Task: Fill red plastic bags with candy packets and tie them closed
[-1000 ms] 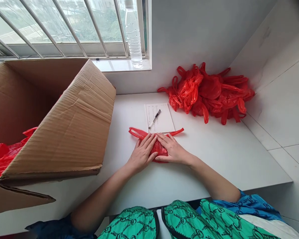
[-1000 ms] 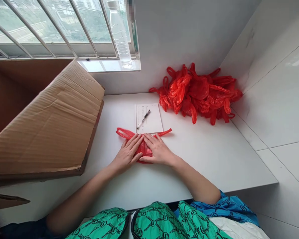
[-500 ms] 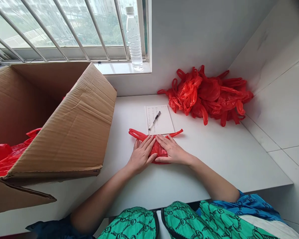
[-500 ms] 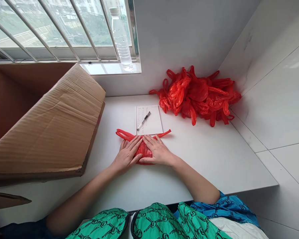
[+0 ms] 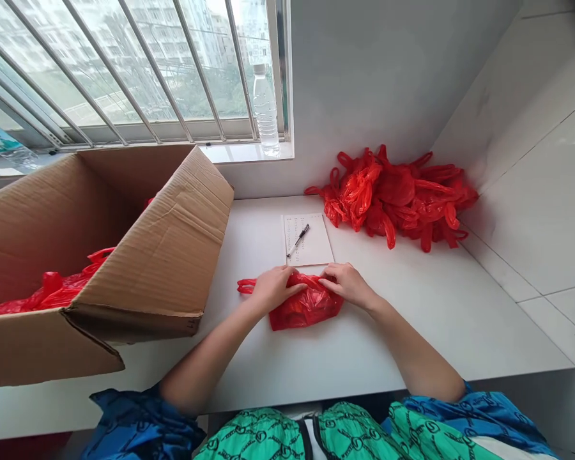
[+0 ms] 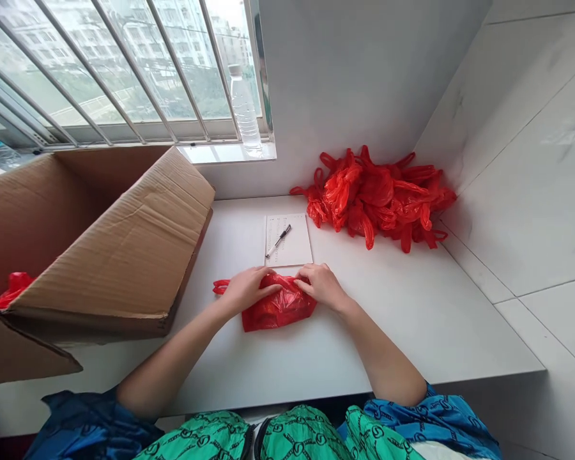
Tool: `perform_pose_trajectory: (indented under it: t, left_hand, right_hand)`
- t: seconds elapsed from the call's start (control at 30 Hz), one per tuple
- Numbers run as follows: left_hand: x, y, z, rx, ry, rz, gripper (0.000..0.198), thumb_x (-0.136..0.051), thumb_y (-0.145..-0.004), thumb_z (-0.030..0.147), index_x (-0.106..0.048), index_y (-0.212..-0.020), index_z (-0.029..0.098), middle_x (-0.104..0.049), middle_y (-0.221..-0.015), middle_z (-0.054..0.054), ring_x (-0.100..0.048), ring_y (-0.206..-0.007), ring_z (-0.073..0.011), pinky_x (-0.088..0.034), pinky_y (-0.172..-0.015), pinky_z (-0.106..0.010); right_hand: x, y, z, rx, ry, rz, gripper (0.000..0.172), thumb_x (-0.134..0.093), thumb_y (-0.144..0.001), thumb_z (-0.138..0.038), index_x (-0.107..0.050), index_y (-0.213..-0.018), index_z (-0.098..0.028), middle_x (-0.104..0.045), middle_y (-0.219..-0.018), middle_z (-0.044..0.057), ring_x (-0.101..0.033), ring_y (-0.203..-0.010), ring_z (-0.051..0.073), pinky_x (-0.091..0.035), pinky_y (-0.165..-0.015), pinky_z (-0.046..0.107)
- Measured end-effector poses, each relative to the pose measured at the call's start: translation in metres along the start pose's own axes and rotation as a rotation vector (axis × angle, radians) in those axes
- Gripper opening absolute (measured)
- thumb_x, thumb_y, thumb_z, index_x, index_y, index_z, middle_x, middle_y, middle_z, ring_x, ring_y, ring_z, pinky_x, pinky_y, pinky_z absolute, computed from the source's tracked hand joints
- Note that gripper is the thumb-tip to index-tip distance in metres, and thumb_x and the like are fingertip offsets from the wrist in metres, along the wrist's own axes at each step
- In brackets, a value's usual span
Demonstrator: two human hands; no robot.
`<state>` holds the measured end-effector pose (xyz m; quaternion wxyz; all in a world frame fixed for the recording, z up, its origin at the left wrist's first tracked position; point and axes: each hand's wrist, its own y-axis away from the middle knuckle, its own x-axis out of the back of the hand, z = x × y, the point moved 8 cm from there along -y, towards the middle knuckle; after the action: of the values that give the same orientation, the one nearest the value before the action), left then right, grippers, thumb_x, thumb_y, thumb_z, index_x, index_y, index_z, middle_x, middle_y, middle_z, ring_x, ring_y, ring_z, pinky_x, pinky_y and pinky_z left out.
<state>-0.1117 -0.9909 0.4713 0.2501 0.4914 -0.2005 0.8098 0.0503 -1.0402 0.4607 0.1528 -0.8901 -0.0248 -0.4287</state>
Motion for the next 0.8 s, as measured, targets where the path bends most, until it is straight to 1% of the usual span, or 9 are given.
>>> perform_pose_trajectory:
  t: [0.1,0.17,0.23,0.3,0.4,0.5,0.6,0.7,0.8]
  left_hand:
    - [0.001,0.01,0.009,0.048,0.26,-0.083,0.042,-0.05,-0.091,0.057,-0.065,-0.085,0.018,-0.064,-0.074,-0.002,-0.059,-0.067,-0.0186,-0.041,-0.057,-0.027]
    - [0.002,0.024,0.018,0.136,0.681,-0.193,0.046,-0.047,-0.092,0.059,-0.066,-0.097,0.018,-0.066,-0.079,-0.003,-0.062,-0.067,-0.0175,-0.045,-0.057,-0.026]
    - [0.009,0.039,0.027,0.232,1.091,-0.27,0.045,-0.054,-0.09,0.059,-0.065,-0.104,0.018,-0.069,-0.086,-0.005,-0.065,-0.071,-0.0182,-0.049,-0.06,-0.027]
    - [0.023,0.05,0.031,0.294,1.293,-0.245,0.04,-0.062,-0.087,0.055,-0.066,-0.098,0.017,-0.07,-0.085,-0.005,-0.065,-0.07,-0.0176,-0.05,-0.062,-0.027]
    - [0.044,0.063,0.025,0.379,1.4,-0.144,0.035,-0.064,-0.086,0.05,-0.066,-0.091,0.016,-0.071,-0.083,-0.007,-0.066,-0.07,-0.0191,-0.053,-0.065,-0.03]
    - [0.06,0.073,0.017,0.455,1.438,-0.068,0.035,-0.059,-0.089,0.05,-0.066,-0.096,0.017,-0.073,-0.088,-0.01,-0.069,-0.077,-0.0234,-0.056,-0.069,-0.035]
    - [0.067,0.078,0.011,0.506,1.482,-0.019,0.033,-0.057,-0.089,0.049,-0.066,-0.095,0.018,-0.073,-0.087,-0.009,-0.069,-0.077,-0.0236,-0.056,-0.067,-0.034]
    - [0.07,0.081,0.007,0.515,1.46,-0.01,0.032,-0.057,-0.089,0.049,-0.066,-0.092,0.019,-0.073,-0.088,-0.009,-0.07,-0.08,-0.0251,-0.057,-0.067,-0.036]
    - [0.081,0.093,0.004,0.473,1.353,0.008,0.039,-0.053,-0.089,0.054,-0.067,-0.096,0.019,-0.074,-0.093,-0.011,-0.071,-0.087,-0.0296,-0.058,-0.069,-0.04]
  right_hand:
    - [0.015,0.002,-0.006,-0.001,-0.276,0.089,0.024,-0.054,-0.095,-0.036,-0.068,-0.082,-0.021,-0.067,-0.083,0.001,-0.061,-0.077,0.016,-0.047,-0.073,0.029]
    - [0.024,0.003,-0.005,-0.022,-0.463,0.153,0.027,-0.054,-0.094,-0.042,-0.065,-0.081,-0.02,-0.065,-0.081,0.001,-0.06,-0.078,0.016,-0.047,-0.071,0.029]
    - [0.028,0.005,-0.002,-0.047,-0.57,0.216,0.03,-0.055,-0.093,-0.046,-0.064,-0.08,-0.02,-0.062,-0.078,0.0,-0.059,-0.076,0.016,-0.048,-0.072,0.029]
    - [0.027,0.006,0.003,-0.069,-0.607,0.264,0.034,-0.054,-0.093,-0.05,-0.063,-0.079,-0.02,-0.06,-0.076,0.0,-0.057,-0.073,0.016,-0.048,-0.071,0.029]
    - [0.015,0.005,0.006,-0.081,-0.602,0.257,0.042,-0.05,-0.093,-0.056,-0.063,-0.076,-0.02,-0.06,-0.076,0.001,-0.057,-0.07,0.016,-0.049,-0.068,0.03]
    - [-0.002,0.003,0.0,-0.067,-0.605,0.168,0.047,-0.045,-0.095,-0.059,-0.066,-0.078,-0.02,-0.064,-0.078,0.003,-0.06,-0.07,0.017,-0.051,-0.069,0.031]
    - [-0.017,0.003,-0.012,-0.033,-0.573,0.059,0.049,-0.042,-0.097,-0.058,-0.07,-0.084,-0.02,-0.066,-0.08,0.004,-0.062,-0.072,0.017,-0.052,-0.07,0.032]
    - [-0.024,0.005,-0.021,0.007,-0.481,-0.005,0.046,-0.043,-0.098,-0.055,-0.072,-0.087,-0.02,-0.068,-0.084,0.005,-0.063,-0.074,0.018,-0.051,-0.069,0.032]
    - [-0.025,0.006,-0.021,0.045,-0.356,-0.005,0.043,-0.044,-0.098,-0.052,-0.072,-0.084,-0.022,-0.069,-0.083,0.004,-0.064,-0.073,0.018,-0.049,-0.065,0.031]
